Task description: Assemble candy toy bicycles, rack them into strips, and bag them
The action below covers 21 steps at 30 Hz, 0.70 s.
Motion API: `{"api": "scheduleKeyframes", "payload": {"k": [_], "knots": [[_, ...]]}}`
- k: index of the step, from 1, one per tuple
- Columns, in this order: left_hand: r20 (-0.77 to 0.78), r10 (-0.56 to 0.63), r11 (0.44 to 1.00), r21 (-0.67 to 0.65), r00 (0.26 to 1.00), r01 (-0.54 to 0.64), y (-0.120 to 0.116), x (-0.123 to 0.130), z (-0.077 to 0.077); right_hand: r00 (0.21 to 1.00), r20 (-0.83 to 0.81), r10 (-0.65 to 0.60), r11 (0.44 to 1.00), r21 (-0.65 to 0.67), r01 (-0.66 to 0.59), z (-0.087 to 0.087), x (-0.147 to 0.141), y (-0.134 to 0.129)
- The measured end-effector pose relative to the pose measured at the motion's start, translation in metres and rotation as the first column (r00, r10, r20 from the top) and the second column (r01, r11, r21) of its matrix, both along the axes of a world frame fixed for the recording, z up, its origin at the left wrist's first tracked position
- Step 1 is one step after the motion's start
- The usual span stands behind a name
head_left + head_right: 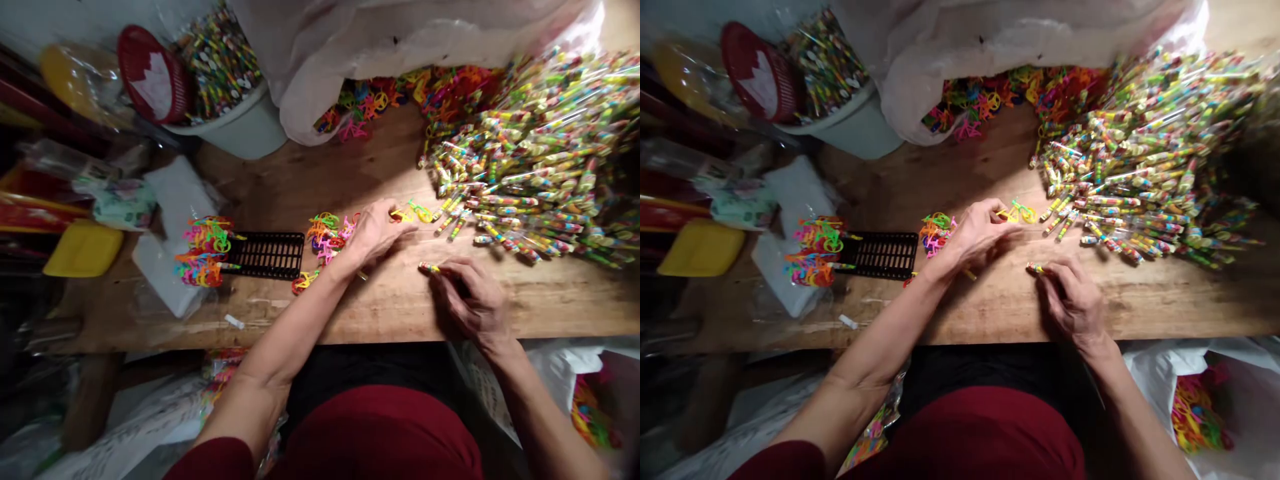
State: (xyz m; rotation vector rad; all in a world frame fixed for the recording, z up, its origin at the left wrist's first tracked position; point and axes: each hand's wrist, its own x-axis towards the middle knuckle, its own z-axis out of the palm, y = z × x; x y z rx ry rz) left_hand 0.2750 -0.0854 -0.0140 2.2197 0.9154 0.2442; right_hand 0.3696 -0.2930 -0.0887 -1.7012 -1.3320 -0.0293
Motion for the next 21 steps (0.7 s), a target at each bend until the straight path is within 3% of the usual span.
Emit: {"api": "scheduleKeyframes", "payload": {"k": [1,3,6,9,11,13,15,18,21], "knots": [[0.039,0.034,0.986,-0.163,0.999,-0.027,-0.003,-0.005,0.003,0.997,0.076,0.0,0.999,-0.049,0.004,-0.002,-0.001,0.0],[0.108,0.083,0.889,-0.457,0.991,-0.025,-0.01,-0.013,0.006,0.98,0.196,-0.039,0.989,-0.13,0.066,-0.005,-0.003,0.003],[0.214,0.13,0.723,-0.689,0.968,0.055,-0.017,-0.02,0.002,0.962,0.251,-0.105,0.976,-0.159,0.148,-0.005,-0.005,0.009],[0.282,0.187,0.601,-0.79,0.941,0.118,-0.019,-0.019,-0.006,0.987,0.11,-0.115,0.988,-0.095,0.126,-0.001,-0.008,0.013],[0.296,0.223,0.509,-0.848,0.929,0.148,-0.02,-0.019,-0.01,0.987,-0.114,-0.112,0.994,-0.025,0.11,0.003,-0.011,0.015],[0.29,0.258,0.44,-0.884,0.921,0.155,-0.023,-0.019,-0.012,0.937,-0.334,-0.102,0.993,0.025,0.117,0.009,-0.015,0.018],[0.293,0.296,0.416,-0.896,0.909,0.154,-0.029,-0.021,-0.012,0.898,-0.431,-0.088,0.989,0.068,0.129,0.014,-0.019,0.022],[0.333,0.344,0.409,-0.895,0.878,0.179,-0.041,-0.023,-0.011,0.908,-0.41,-0.088,0.984,0.109,0.144,0.017,-0.024,0.032],[0.327,0.381,0.352,-0.916,0.865,0.191,-0.049,-0.023,-0.009,0.909,-0.406,-0.09,0.984,0.106,0.145,0.015,-0.027,0.039]]}}
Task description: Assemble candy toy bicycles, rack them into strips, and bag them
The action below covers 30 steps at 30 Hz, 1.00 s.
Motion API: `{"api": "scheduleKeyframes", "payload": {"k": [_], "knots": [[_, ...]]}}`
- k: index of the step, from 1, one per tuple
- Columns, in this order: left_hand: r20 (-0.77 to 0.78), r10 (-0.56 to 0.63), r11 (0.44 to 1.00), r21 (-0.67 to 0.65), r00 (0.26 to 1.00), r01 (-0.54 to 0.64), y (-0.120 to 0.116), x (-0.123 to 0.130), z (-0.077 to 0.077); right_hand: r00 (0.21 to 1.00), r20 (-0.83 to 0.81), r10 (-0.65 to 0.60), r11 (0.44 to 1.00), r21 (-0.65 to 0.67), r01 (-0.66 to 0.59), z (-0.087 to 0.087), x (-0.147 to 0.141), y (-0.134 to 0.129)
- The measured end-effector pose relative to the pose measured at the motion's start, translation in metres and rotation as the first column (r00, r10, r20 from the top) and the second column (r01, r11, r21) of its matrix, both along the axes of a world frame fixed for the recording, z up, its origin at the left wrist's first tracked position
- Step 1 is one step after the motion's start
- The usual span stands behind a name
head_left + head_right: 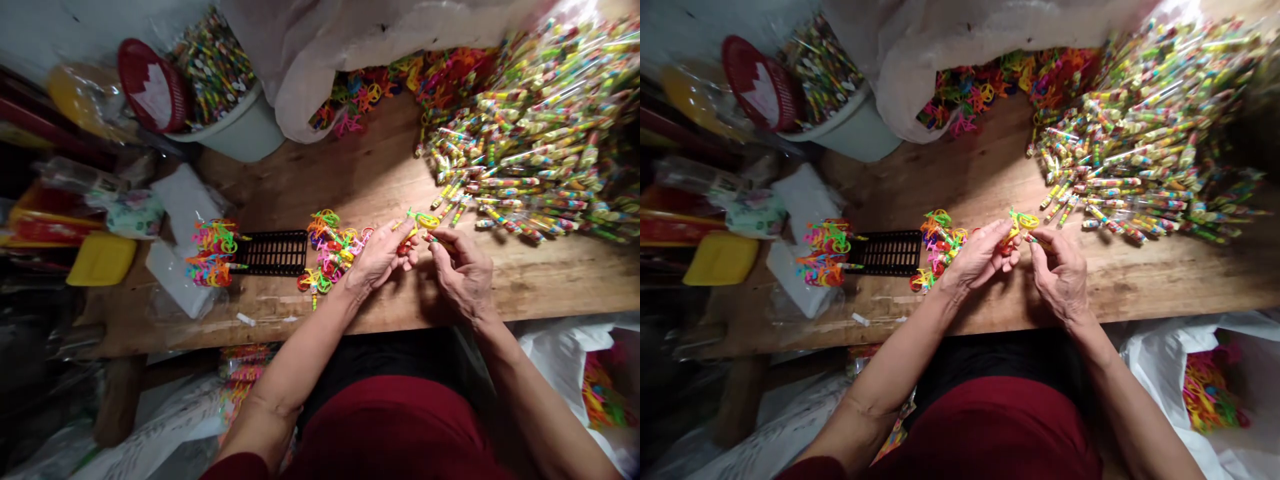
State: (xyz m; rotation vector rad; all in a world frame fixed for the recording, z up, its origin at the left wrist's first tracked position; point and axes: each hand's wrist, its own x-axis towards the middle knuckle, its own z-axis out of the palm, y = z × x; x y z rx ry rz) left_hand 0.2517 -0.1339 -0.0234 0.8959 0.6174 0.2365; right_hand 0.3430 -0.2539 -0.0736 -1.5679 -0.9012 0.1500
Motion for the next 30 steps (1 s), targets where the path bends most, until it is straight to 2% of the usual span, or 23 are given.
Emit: {"api": "scheduleKeyframes", "payload": {"k": [5,10,15,17,22,25,30], "knots": [[0.002,0.032,0.999,-0.027,0.999,-0.032,-0.003,0.002,-0.002,0.996,-0.061,-0.062,0.998,0.03,0.063,-0.009,-0.003,0.007],[-0.053,0.034,0.999,-0.031,0.998,-0.036,-0.006,0.002,-0.008,0.97,-0.245,-0.01,0.998,0.065,0.027,-0.015,-0.004,0.008],[-0.047,0.088,0.996,-0.023,0.995,-0.089,-0.012,0.001,-0.009,0.972,-0.235,-0.025,0.997,0.066,0.042,-0.016,-0.007,0.006],[-0.064,0.129,0.99,-0.044,0.99,-0.132,-0.016,0.002,-0.01,0.981,-0.189,-0.049,0.996,0.059,0.061,-0.017,-0.008,0.005],[-0.061,0.243,0.963,-0.107,0.968,-0.248,-0.024,0.006,-0.012,0.986,0.068,-0.151,0.988,-0.007,0.152,-0.013,-0.008,0.003],[-0.045,0.288,0.948,-0.126,0.957,-0.292,-0.028,0.007,-0.012,0.973,0.183,-0.144,0.989,-0.015,0.149,-0.008,-0.007,0.002],[-0.06,0.356,0.926,-0.11,0.932,-0.361,-0.032,0.01,-0.015,0.98,0.184,-0.081,0.997,0.024,0.078,-0.008,-0.005,0.0]]}}
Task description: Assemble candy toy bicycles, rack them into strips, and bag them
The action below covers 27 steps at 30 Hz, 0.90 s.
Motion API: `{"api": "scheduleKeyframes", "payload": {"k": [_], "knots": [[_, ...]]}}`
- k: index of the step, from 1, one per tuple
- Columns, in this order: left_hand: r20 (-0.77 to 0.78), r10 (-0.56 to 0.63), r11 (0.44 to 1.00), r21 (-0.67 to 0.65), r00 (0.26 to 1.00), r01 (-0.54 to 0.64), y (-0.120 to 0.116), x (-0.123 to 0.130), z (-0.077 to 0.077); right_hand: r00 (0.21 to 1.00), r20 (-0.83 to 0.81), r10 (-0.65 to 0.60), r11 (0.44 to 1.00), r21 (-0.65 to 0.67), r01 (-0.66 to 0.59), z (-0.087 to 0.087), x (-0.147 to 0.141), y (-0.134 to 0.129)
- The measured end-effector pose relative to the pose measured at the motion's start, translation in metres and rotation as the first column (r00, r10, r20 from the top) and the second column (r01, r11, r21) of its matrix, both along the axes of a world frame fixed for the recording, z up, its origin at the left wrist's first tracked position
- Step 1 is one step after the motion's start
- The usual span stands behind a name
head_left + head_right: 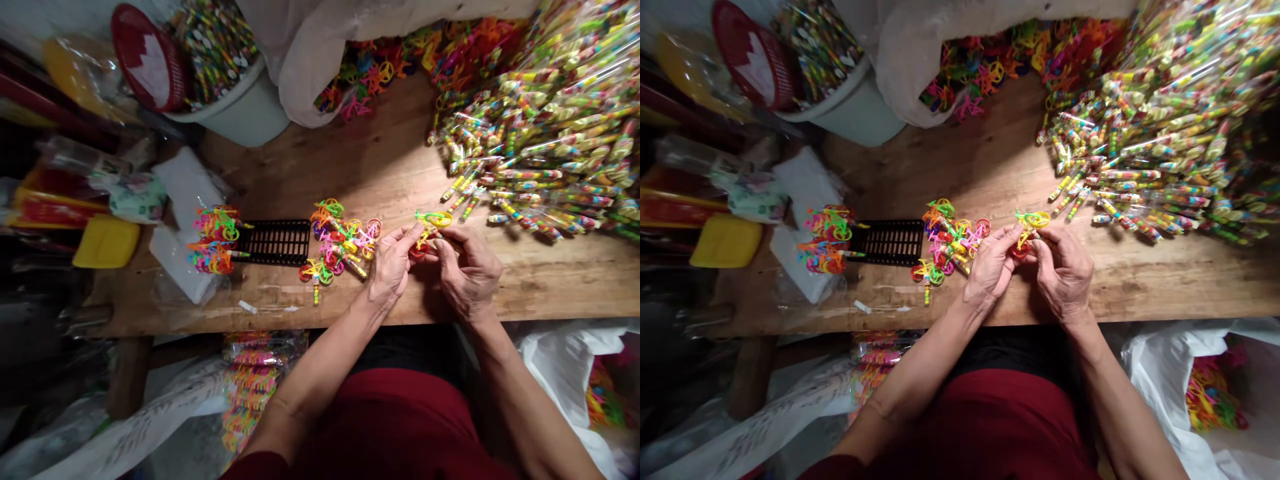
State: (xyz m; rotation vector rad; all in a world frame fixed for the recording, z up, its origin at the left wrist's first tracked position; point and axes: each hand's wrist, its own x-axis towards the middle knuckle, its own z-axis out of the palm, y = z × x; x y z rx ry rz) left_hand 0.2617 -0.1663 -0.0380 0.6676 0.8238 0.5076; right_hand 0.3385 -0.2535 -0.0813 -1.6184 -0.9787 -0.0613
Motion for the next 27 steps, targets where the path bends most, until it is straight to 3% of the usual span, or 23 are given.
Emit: {"api": "scheduleKeyframes", "payload": {"k": [5,11,17,22,27], "knots": [[0.034,0.031,0.999,0.006,0.999,-0.031,-0.003,0.007,-0.006,1.0,-0.004,-0.002,0.998,0.067,0.003,-0.009,0.004,-0.001],[0.056,0.01,1.0,-0.007,0.998,-0.009,-0.002,0.012,-0.014,1.0,0.03,0.006,1.0,0.022,-0.006,-0.01,0.009,-0.005],[0.044,0.055,0.998,0.004,0.997,-0.055,-0.003,0.015,-0.013,0.997,0.057,0.053,0.998,0.011,-0.054,-0.01,0.011,-0.006],[0.062,0.02,1.0,-0.015,0.998,-0.019,-0.004,0.016,-0.013,0.998,0.055,0.0,0.999,0.04,-0.002,-0.012,0.008,-0.003],[0.062,-0.063,0.99,0.133,0.996,0.054,0.003,-0.004,-0.008,0.992,0.125,0.011,0.999,-0.053,-0.005,-0.001,0.009,-0.019]]}}
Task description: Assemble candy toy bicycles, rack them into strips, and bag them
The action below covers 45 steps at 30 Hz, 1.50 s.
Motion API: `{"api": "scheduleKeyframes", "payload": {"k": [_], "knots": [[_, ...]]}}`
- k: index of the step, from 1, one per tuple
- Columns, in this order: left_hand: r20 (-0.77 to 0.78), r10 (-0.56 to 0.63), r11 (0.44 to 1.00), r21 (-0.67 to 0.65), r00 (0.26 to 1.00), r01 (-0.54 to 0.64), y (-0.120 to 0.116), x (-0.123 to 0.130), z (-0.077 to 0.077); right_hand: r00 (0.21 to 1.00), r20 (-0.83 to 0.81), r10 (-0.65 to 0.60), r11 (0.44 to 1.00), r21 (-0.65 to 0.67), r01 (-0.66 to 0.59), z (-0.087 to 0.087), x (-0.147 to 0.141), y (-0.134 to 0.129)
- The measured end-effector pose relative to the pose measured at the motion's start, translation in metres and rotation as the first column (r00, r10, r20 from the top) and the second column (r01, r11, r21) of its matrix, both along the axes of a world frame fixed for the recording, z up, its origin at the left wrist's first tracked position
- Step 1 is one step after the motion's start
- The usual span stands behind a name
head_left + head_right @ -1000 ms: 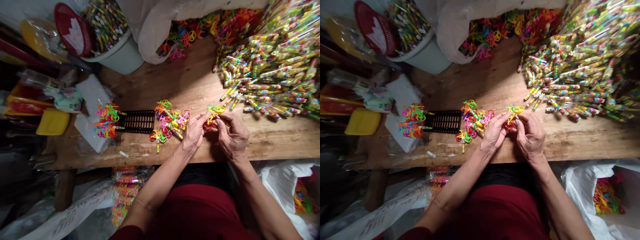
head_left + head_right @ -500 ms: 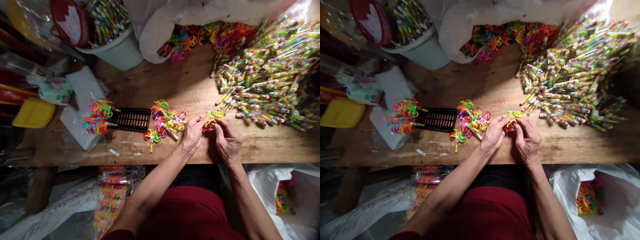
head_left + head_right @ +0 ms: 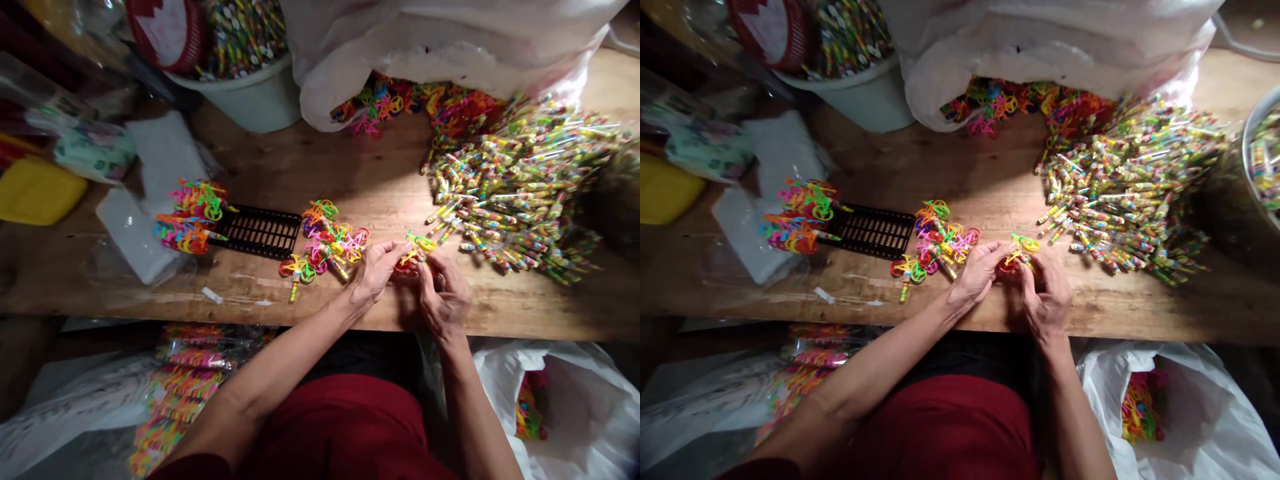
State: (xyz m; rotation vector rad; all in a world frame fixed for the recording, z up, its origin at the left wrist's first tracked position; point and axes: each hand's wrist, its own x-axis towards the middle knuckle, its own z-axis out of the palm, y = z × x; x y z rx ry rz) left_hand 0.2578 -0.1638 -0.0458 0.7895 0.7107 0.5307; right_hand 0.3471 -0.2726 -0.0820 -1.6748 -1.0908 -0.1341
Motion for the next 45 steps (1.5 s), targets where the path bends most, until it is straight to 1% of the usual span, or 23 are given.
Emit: {"api": "scheduleKeyframes", "payload": {"k": [3,4,6,9,14,16,21,25,26,28,30,31,32,33,35,36,38,39,41,42,43,44,45], "knots": [[-0.049,-0.081,0.975,0.204,0.995,0.09,0.005,-0.014,0.009,0.992,0.095,-0.083,0.994,-0.068,0.09,0.012,0.006,-0.011],[-0.079,-0.104,0.957,0.262,0.991,0.122,0.006,-0.017,0.012,0.995,0.063,-0.077,0.993,-0.086,0.082,0.016,0.009,-0.012],[-0.133,-0.135,0.93,0.325,0.982,0.172,0.007,-0.02,0.015,0.994,-0.11,-0.008,0.993,-0.118,-0.005,0.02,0.012,-0.011],[-0.169,-0.148,0.921,0.335,0.974,0.198,0.005,-0.021,0.015,0.916,-0.392,0.081,0.987,-0.095,-0.128,0.02,0.014,-0.003],[-0.184,-0.175,0.921,0.318,0.967,0.227,0.005,-0.023,0.01,0.75,-0.646,0.143,0.984,0.014,-0.176,0.016,0.012,0.003],[-0.168,-0.202,0.926,0.288,0.965,0.244,0.005,-0.023,0.008,0.698,-0.701,0.145,0.986,0.046,-0.159,0.016,0.011,0.002],[-0.127,-0.233,0.939,0.227,0.964,0.257,0.004,-0.022,0.006,0.681,-0.726,0.097,0.995,0.079,-0.058,0.018,0.007,0.0],[-0.126,-0.23,0.937,0.239,0.965,0.254,0.001,-0.02,0.007,0.617,-0.779,0.116,0.993,0.094,-0.069,0.013,0.001,0.0],[-0.136,-0.228,0.934,0.249,0.964,0.256,0.001,-0.021,0.008,0.622,-0.773,0.119,0.993,0.089,-0.08,0.012,0.0,0.0],[-0.172,-0.218,0.93,0.263,0.961,0.258,0.005,-0.026,0.013,0.684,-0.718,0.128,0.991,0.067,-0.116,0.012,-0.001,-0.001],[-0.244,-0.18,0.917,0.308,0.953,0.252,0.016,-0.038,0.022,0.79,-0.597,0.139,0.988,0.024,-0.156,0.015,0.003,-0.002],[-0.291,-0.144,0.898,0.363,0.946,0.249,0.023,-0.046,0.028,0.85,-0.511,0.13,0.987,-0.012,-0.158,0.017,0.008,-0.003],[-0.347,-0.092,0.862,0.441,0.933,0.249,0.032,-0.055,0.034,0.907,-0.406,0.11,0.989,-0.048,-0.141,0.02,0.014,-0.003],[-0.408,-0.028,0.803,0.534,0.912,0.264,0.042,-0.064,0.04,0.955,-0.284,0.082,0.991,-0.082,-0.109,0.023,0.021,-0.001],[-0.555,0.132,0.633,0.685,0.821,0.361,0.062,-0.082,0.052,1.0,0.006,0.02,0.99,-0.138,-0.019,0.028,0.038,0.007],[-0.621,0.22,0.536,0.721,0.752,0.439,0.071,-0.089,0.056,0.988,0.153,0.004,0.985,-0.172,0.023,0.029,0.046,0.013],[-0.678,0.404,0.337,0.734,0.614,0.589,0.085,-0.097,0.063,0.918,0.396,0.02,0.957,-0.273,0.096,0.03,0.06,0.031],[-0.66,0.488,0.239,0.731,0.572,0.639,0.091,-0.097,0.065,0.877,0.479,0.045,0.93,-0.339,0.138,0.029,0.064,0.041],[-0.56,0.625,0.063,0.731,0.544,0.68,0.1,-0.091,0.068,0.816,0.568,0.109,0.863,-0.461,0.205,0.025,0.07,0.059],[-0.505,0.665,-0.005,0.734,0.55,0.679,0.105,-0.084,0.069,0.8,0.584,0.137,0.833,-0.505,0.226,0.023,0.072,0.067],[-0.468,0.683,-0.05,0.736,0.56,0.676,0.111,-0.075,0.07,0.791,0.59,0.161,0.808,-0.539,0.238,0.021,0.073,0.073],[-0.459,0.683,-0.071,0.733,0.568,0.677,0.119,-0.063,0.072,0.79,0.587,0.177,0.792,-0.562,0.24,0.018,0.075,0.077],[-0.481,0.667,-0.067,0.722,0.57,0.688,0.128,-0.05,0.074,0.792,0.581,0.188,0.785,-0.573,0.234,0.015,0.077,0.079]]}}
